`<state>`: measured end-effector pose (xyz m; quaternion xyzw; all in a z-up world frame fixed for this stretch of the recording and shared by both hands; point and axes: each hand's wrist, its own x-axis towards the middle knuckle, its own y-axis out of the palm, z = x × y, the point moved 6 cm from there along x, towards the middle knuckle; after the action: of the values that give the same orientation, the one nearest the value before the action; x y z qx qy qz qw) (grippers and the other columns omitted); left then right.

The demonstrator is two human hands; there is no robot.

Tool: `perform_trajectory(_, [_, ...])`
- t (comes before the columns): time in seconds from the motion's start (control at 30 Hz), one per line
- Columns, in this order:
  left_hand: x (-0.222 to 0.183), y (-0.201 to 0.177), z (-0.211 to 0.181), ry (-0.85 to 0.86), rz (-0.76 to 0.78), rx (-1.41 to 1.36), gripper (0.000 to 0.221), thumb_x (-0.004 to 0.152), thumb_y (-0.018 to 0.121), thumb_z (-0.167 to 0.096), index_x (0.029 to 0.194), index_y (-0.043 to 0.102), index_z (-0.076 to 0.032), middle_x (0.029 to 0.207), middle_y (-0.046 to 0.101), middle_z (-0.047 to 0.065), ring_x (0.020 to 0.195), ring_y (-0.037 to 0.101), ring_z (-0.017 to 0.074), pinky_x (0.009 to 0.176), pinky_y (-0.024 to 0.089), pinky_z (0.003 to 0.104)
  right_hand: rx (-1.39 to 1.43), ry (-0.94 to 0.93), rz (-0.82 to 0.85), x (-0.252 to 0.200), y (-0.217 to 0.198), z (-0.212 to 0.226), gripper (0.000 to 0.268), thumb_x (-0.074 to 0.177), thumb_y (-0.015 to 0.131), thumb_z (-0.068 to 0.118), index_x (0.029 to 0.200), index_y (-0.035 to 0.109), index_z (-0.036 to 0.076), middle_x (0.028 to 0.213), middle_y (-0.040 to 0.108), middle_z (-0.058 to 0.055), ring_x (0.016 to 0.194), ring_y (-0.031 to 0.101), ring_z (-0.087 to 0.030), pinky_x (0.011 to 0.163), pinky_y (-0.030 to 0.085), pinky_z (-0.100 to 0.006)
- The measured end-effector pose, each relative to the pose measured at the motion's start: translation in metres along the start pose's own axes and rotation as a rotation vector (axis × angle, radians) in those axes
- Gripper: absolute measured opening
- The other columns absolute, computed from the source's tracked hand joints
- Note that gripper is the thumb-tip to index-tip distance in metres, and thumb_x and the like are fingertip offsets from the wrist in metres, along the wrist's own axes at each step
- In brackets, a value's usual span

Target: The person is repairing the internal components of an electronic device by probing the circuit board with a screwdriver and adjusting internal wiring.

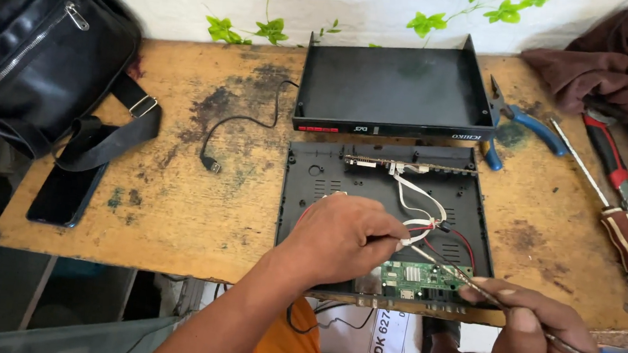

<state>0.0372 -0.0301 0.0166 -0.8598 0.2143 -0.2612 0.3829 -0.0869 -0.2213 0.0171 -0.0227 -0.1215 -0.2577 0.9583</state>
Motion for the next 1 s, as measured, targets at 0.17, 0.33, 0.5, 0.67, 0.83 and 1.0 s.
perform_trajectory(0.17, [0.001,-0.005,-0.005,0.057,-0.064,-0.032,0.016,0.089,0.066,-0.017,0.09,0.081,-0.021,0.069,0.069,-0.006,0.06,0.068,0.0161,0.049,0.052,0.038,-0.074,0.105,-0.036,-0.002,0.005,0.007,0.019,0.104,0.05,0.009,0.105,0.059,-0.008,0.11,0.071,-0.028,0.093,0.077,-0.036,0.067,0.065,-0.044])
perform_trajectory(0.33, [0.002,0.0,0.001,-0.009,-0.012,-0.035,0.019,0.089,0.063,-0.022,0.092,0.082,-0.021,0.073,0.073,-0.005,0.064,0.071,0.0197,0.056,0.055,0.042,0.0,-0.037,0.027,0.0,0.0,0.0,0.015,0.107,0.048,0.009,0.106,0.056,-0.003,0.109,0.07,-0.028,0.092,0.077,-0.036,0.088,0.067,-0.044])
perform_trajectory(0.5, [0.002,0.0,0.001,-0.002,0.0,-0.04,0.018,0.089,0.062,-0.021,0.089,0.08,-0.021,0.07,0.071,-0.006,0.062,0.068,0.0182,0.055,0.054,0.041,-0.03,-0.048,0.037,0.001,0.0,-0.004,0.017,0.106,0.049,0.009,0.109,0.056,-0.006,0.112,0.069,-0.031,0.094,0.077,-0.04,0.093,0.067,-0.048])
perform_trajectory(0.67, [0.001,0.002,0.002,0.002,-0.002,-0.042,0.019,0.088,0.061,-0.02,0.088,0.08,-0.021,0.071,0.071,-0.006,0.065,0.069,0.0181,0.066,0.052,0.046,-0.083,0.02,0.015,-0.003,0.004,0.009,0.018,0.106,0.049,0.01,0.108,0.057,-0.007,0.113,0.07,-0.03,0.095,0.077,-0.039,0.084,0.067,-0.047])
perform_trajectory(0.83, [-0.001,0.003,0.005,0.029,-0.001,-0.029,0.018,0.091,0.063,-0.019,0.092,0.081,-0.021,0.079,0.075,-0.008,0.073,0.072,0.016,0.083,0.053,0.059,-0.239,0.015,0.048,-0.005,0.009,0.016,0.023,0.105,0.049,0.014,0.108,0.059,-0.007,0.114,0.071,-0.027,0.104,0.076,-0.036,0.101,0.062,-0.045])
perform_trajectory(1.0, [0.0,-0.003,0.0,0.073,-0.086,-0.044,0.015,0.09,0.066,-0.015,0.087,0.081,-0.017,0.073,0.074,-0.006,0.062,0.07,0.0157,0.069,0.055,0.053,-0.225,-0.215,0.111,-0.003,0.012,0.021,0.02,0.106,0.048,0.006,0.106,0.061,-0.01,0.111,0.071,-0.027,0.103,0.076,-0.035,0.101,0.062,-0.041])
